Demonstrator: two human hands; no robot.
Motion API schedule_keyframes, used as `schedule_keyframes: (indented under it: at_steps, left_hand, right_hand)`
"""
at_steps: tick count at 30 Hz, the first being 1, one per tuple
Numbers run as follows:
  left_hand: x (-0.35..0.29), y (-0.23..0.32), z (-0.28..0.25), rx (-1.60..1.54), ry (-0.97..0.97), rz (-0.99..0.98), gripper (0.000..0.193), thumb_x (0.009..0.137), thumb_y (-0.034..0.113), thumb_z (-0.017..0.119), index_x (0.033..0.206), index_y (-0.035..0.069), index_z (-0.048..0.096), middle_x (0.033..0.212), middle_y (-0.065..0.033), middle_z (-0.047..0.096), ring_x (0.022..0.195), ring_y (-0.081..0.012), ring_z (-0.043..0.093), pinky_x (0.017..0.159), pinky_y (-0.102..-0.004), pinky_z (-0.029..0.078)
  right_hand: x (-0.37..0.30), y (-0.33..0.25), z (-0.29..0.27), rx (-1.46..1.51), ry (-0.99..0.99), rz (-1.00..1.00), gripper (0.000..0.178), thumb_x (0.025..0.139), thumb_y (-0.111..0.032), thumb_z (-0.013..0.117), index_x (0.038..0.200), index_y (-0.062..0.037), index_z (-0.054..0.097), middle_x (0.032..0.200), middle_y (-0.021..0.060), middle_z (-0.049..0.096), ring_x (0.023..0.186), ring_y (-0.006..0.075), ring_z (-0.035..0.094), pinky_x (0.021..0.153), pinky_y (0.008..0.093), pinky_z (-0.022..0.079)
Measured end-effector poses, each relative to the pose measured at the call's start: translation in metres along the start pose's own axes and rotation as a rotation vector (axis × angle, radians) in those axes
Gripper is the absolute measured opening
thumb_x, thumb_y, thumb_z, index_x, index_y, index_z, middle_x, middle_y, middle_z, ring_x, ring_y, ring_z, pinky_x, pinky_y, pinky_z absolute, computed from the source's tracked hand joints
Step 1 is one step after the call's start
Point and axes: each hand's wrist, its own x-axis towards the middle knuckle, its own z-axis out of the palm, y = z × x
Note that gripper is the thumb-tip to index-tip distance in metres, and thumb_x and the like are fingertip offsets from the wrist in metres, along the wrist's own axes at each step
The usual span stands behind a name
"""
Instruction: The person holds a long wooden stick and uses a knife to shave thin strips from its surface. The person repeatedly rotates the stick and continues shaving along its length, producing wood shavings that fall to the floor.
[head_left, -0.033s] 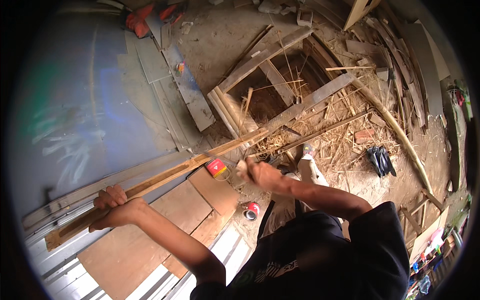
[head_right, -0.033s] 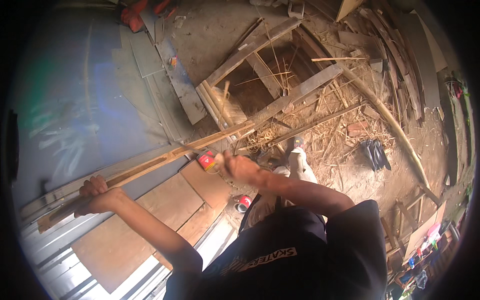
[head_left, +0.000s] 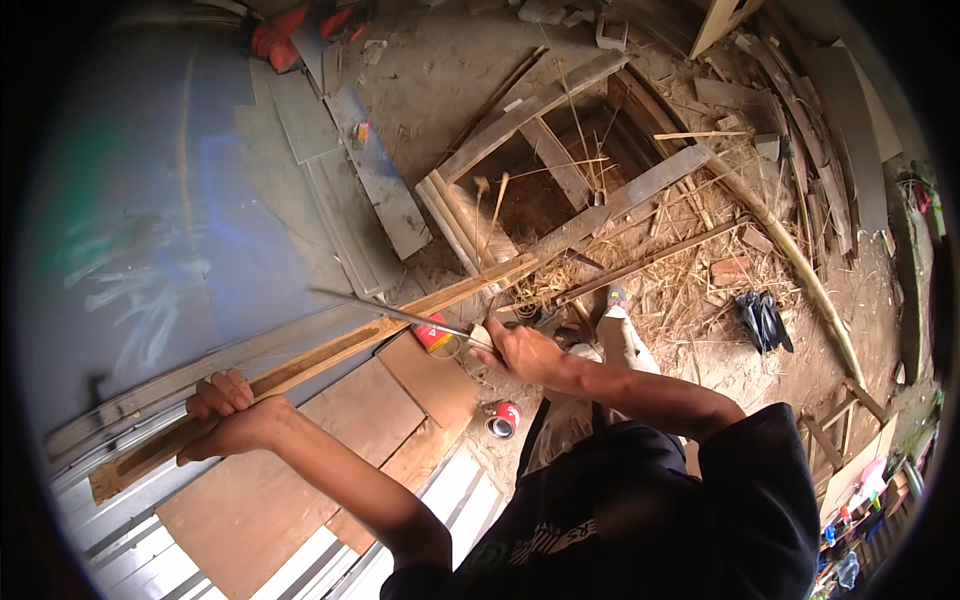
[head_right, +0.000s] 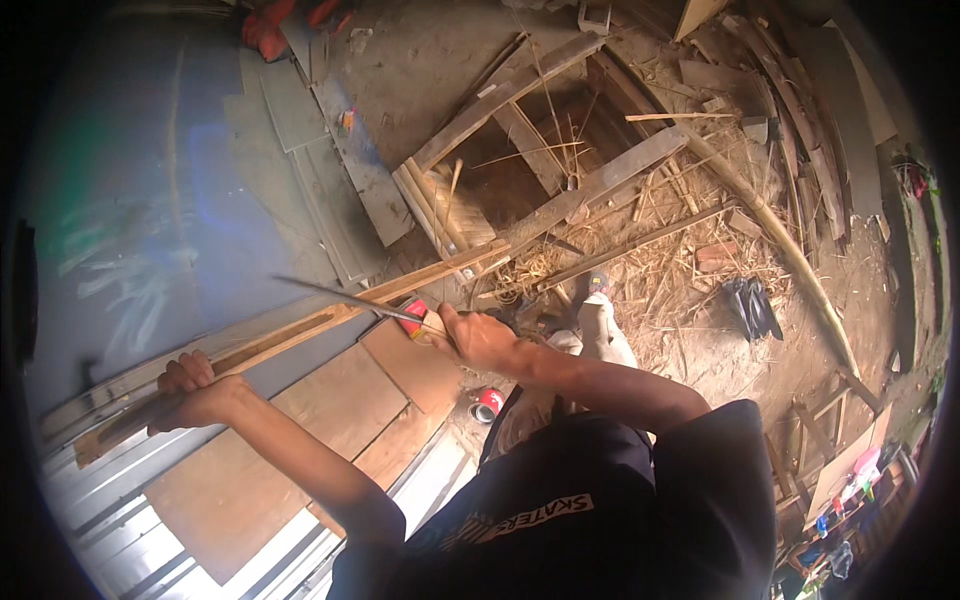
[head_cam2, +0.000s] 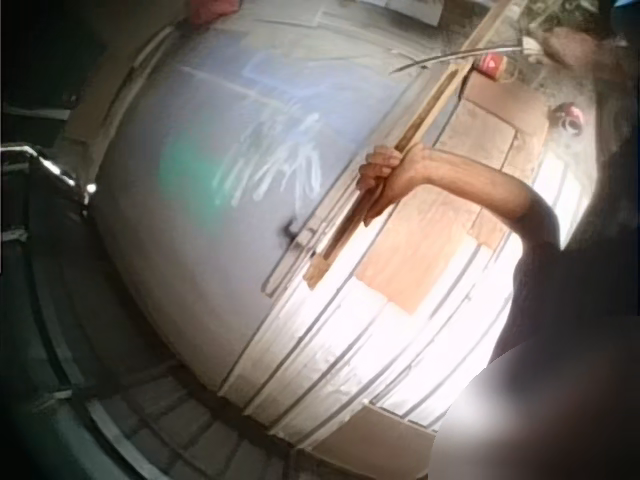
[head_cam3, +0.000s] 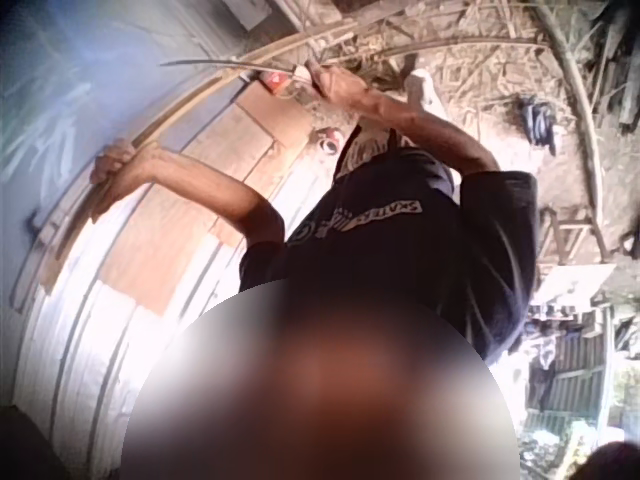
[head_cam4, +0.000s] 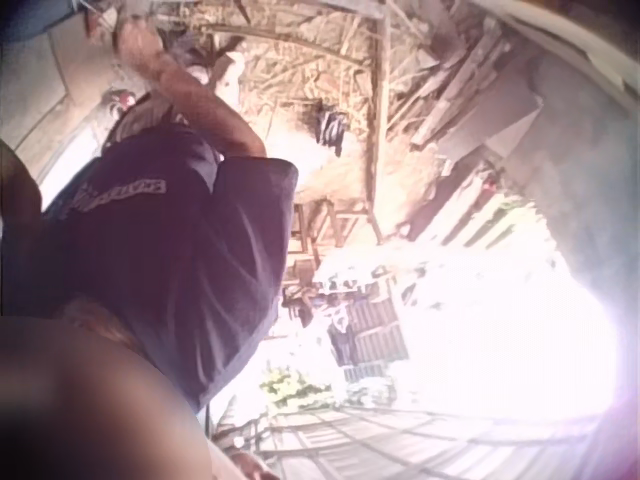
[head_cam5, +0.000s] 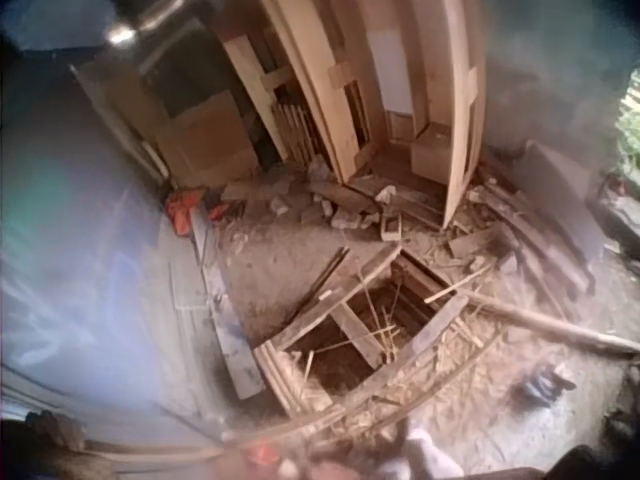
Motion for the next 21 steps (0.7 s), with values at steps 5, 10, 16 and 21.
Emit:
schedule_keyframes:
  at_steps: [5, 10, 16, 21]
  left_hand:
    - [0.007, -0.003, 0.001, 0.057, 0.012, 0.033, 0.067, 0.092, 0.073, 0.015, 0.068, 0.013, 0.034, 0.048, 0.0004, 0.025, 0.04, -0.0111, 0.019, 0.038, -0.0249, 0.018]
    - [0.015, -0.016, 0.012, 0.045, 0.069, 0.036, 0.066, 0.091, 0.074, 0.018, 0.067, 0.014, 0.032, 0.047, 0.0007, 0.022, 0.039, -0.0114, 0.018, 0.037, -0.0239, 0.021]
    - [0.02, -0.019, 0.017, 0.113, 0.096, 0.026, 0.066, 0.09, 0.075, 0.021, 0.066, 0.014, 0.03, 0.047, 0.0007, 0.022, 0.04, -0.0115, 0.016, 0.037, -0.0252, 0.018]
    - [0.026, -0.028, 0.02, 0.102, 0.164, 0.011, 0.068, 0.089, 0.077, 0.018, 0.066, 0.014, 0.03, 0.049, 0.001, 0.022, 0.042, -0.011, 0.013, 0.037, -0.0249, 0.017]
  right_hand:
    - [0.006, 0.046, -0.016, -1.24, 0.067, -0.403, 0.033, 0.099, -0.029, 0.047, 0.119, -0.0033, 0.051, 0.082, 0.0224, 0.067, 0.038, 0.0091, 0.045, 0.03, 0.0258, 0.041]
    - [0.022, 0.062, -0.013, -0.882, 0.109, -0.373, 0.042, 0.098, -0.034, 0.048, 0.114, 0.004, 0.045, 0.063, 0.0189, 0.061, 0.04, 0.0196, 0.052, 0.035, 0.0387, 0.047]
    - [0.029, 0.094, -0.012, -0.404, -0.202, 0.087, 0.045, 0.097, -0.035, 0.047, 0.122, 0.0016, 0.049, 0.079, 0.022, 0.061, 0.05, 0.0258, 0.056, 0.041, 0.041, 0.046]
    - [0.025, 0.098, 0.005, -1.014, -0.061, -0.278, 0.043, 0.097, -0.035, 0.047, 0.119, 0.0011, 0.051, 0.091, 0.0232, 0.066, 0.074, 0.0346, 0.068, 0.066, 0.0456, 0.056]
